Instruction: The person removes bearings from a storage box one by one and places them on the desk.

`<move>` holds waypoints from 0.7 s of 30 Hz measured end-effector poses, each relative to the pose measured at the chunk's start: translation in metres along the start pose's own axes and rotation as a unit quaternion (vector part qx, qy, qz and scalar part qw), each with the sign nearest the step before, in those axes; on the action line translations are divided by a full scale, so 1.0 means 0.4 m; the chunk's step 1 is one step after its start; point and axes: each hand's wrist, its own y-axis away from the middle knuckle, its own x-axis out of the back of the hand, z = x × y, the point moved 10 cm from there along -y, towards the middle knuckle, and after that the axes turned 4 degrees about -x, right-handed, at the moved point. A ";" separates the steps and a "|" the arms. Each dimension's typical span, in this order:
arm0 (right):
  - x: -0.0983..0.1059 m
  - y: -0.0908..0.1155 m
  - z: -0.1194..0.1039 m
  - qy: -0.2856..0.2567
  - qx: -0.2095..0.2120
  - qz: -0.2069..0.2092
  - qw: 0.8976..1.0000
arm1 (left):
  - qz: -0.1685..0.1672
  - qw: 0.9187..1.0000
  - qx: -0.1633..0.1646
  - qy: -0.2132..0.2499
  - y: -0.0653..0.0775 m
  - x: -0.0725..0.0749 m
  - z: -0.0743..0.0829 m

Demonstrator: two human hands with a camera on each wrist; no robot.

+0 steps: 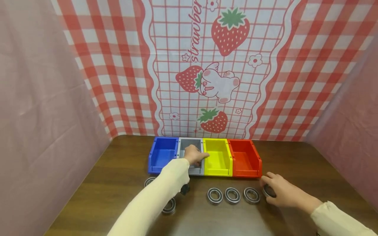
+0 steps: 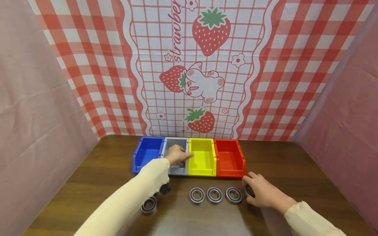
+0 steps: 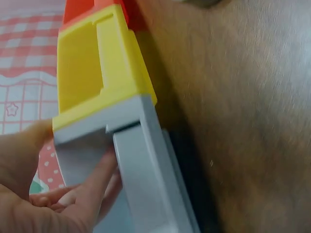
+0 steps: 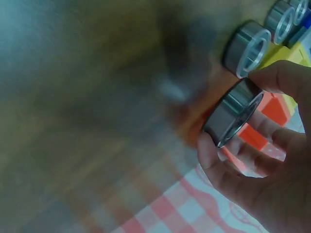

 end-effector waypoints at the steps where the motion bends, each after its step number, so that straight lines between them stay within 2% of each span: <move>1: -0.008 0.005 0.005 -0.007 0.003 -0.003 1.000 | 0.005 1.000 -0.007 -0.003 0.002 0.001 0.004; 6: -0.024 0.017 0.023 -0.019 -0.004 0.002 1.000 | 0.007 1.000 -0.011 0.027 0.020 0.015 0.017; 9: -0.022 0.012 0.031 -0.014 -0.017 0.009 1.000 | 0.003 1.000 -0.017 0.015 0.039 0.046 0.027; 14: -0.018 0.002 0.032 -0.005 -0.024 0.011 1.000 | 0.007 0.995 -0.085 -0.052 0.088 0.115 0.050; 21: -0.019 -0.008 0.043 -0.004 -0.039 -0.014 0.999 | 0.015 0.984 -0.166 -0.058 0.171 0.207 0.064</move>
